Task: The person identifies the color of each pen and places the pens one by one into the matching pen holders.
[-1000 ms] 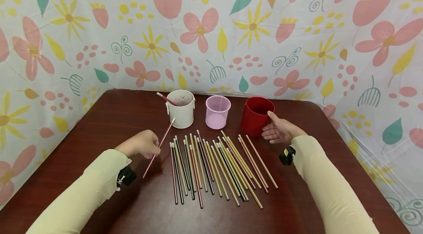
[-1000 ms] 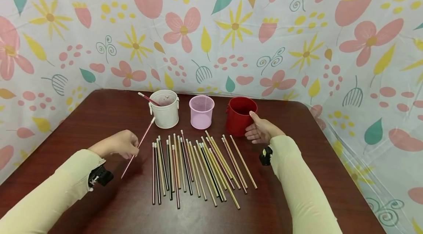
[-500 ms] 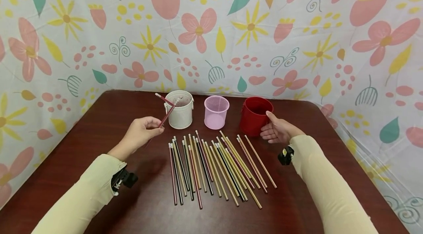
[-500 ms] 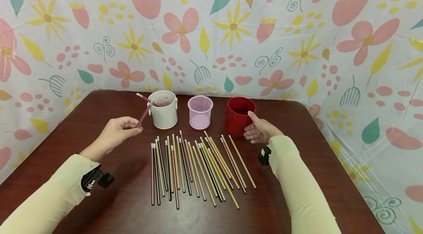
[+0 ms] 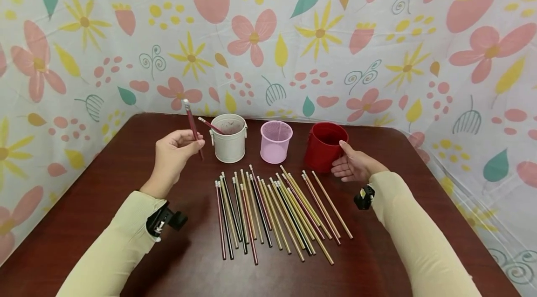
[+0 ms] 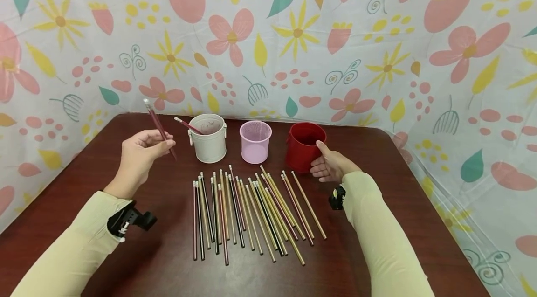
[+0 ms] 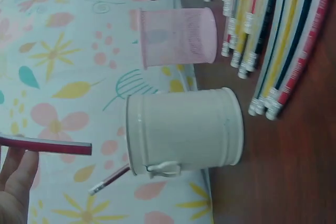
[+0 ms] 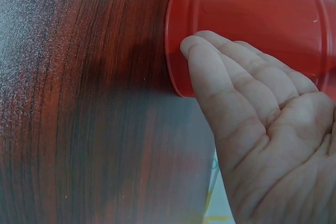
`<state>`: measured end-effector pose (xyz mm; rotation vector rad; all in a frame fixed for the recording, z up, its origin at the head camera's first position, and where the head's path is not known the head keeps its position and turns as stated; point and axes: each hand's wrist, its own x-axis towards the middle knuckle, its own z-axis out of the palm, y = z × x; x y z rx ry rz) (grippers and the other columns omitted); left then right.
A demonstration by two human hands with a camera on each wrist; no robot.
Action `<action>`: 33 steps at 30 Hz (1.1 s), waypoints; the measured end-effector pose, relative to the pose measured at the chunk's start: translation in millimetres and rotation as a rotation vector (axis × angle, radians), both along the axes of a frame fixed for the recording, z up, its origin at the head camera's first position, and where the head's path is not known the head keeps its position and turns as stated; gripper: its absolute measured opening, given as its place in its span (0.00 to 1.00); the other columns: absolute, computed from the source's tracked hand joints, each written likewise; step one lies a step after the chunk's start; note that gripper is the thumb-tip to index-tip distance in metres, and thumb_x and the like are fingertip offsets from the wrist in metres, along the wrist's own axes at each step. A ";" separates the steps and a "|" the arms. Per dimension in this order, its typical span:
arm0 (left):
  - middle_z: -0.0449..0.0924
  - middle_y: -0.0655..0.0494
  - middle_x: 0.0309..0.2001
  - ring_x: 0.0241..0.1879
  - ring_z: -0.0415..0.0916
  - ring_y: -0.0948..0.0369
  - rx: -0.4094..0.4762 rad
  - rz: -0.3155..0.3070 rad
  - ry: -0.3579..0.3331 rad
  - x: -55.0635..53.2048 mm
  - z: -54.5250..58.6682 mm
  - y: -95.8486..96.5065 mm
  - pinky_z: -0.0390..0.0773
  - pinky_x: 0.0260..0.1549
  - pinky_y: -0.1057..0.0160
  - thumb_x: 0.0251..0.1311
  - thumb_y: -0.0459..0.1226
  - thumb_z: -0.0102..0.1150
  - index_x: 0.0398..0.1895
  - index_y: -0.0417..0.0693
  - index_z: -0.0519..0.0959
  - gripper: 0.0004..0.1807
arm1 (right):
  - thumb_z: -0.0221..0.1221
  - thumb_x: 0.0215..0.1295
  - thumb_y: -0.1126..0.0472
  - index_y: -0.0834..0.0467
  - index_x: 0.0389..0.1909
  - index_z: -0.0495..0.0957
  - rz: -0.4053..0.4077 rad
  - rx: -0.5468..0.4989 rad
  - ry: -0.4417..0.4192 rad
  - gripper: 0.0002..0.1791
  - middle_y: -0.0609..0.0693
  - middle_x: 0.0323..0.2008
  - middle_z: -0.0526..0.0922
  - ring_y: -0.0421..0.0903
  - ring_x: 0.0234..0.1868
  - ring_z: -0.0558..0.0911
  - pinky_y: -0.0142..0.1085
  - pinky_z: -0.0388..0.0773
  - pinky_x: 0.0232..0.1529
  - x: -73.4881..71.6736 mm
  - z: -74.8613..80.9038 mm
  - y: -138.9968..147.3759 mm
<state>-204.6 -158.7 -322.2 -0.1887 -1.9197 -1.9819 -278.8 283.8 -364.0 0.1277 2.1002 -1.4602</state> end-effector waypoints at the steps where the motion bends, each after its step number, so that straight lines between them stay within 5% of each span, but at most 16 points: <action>1: 0.82 0.66 0.26 0.29 0.80 0.69 0.042 0.008 0.010 -1.1 1.6 1.1 0.80 0.33 0.71 0.52 0.20 0.62 0.30 0.44 0.83 0.11 | 0.25 0.69 0.30 0.78 0.65 0.55 0.000 -0.002 0.002 0.52 0.72 0.63 0.63 0.61 0.59 0.73 0.46 0.73 0.55 0.4 0.3 0.5; 5: 0.80 0.63 0.23 0.26 0.77 0.68 0.120 0.030 0.037 -6.1 4.6 6.2 0.79 0.29 0.72 0.50 0.18 0.62 0.26 0.52 0.82 0.17 | 0.24 0.68 0.30 0.79 0.65 0.54 0.003 0.001 0.001 0.53 0.73 0.64 0.63 0.61 0.60 0.72 0.46 0.73 0.56 1.0 0.5 2.6; 12: 0.78 0.67 0.21 0.26 0.75 0.68 -0.008 0.015 0.068 -18.8 7.7 19.1 0.77 0.26 0.73 0.48 0.19 0.64 0.31 0.39 0.82 0.10 | 0.24 0.69 0.31 0.79 0.65 0.54 -0.006 0.001 -0.003 0.53 0.73 0.64 0.61 0.63 0.62 0.70 0.48 0.71 0.57 1.6 0.3 3.8; 21: 0.75 0.64 0.25 0.28 0.72 0.69 -0.085 0.094 -0.052 -49.5 32.5 31.6 0.72 0.27 0.74 0.53 0.26 0.64 0.45 0.29 0.79 0.15 | 0.24 0.69 0.30 0.78 0.65 0.55 -0.008 0.015 0.012 0.53 0.71 0.62 0.66 0.62 0.60 0.72 0.48 0.72 0.57 -1.4 1.2 1.1; 29: 0.83 0.56 0.28 0.30 0.76 0.68 -0.092 0.113 -0.089 -71.2 42.7 34.4 0.76 0.35 0.71 0.52 0.26 0.63 0.42 0.28 0.81 0.13 | 0.32 0.63 0.24 0.77 0.62 0.61 0.046 -0.017 0.010 0.57 0.66 0.55 0.77 0.54 0.53 0.79 0.41 0.77 0.49 -2.3 0.1 7.8; 33: 0.82 0.57 0.28 0.30 0.76 0.67 -0.196 0.136 -0.167 -77.2 47.5 32.1 0.75 0.34 0.71 0.50 0.28 0.65 0.41 0.31 0.82 0.14 | 0.34 0.60 0.22 0.77 0.61 0.62 0.065 -0.024 0.011 0.58 0.65 0.54 0.78 0.53 0.51 0.80 0.42 0.76 0.50 -1.2 0.3 8.1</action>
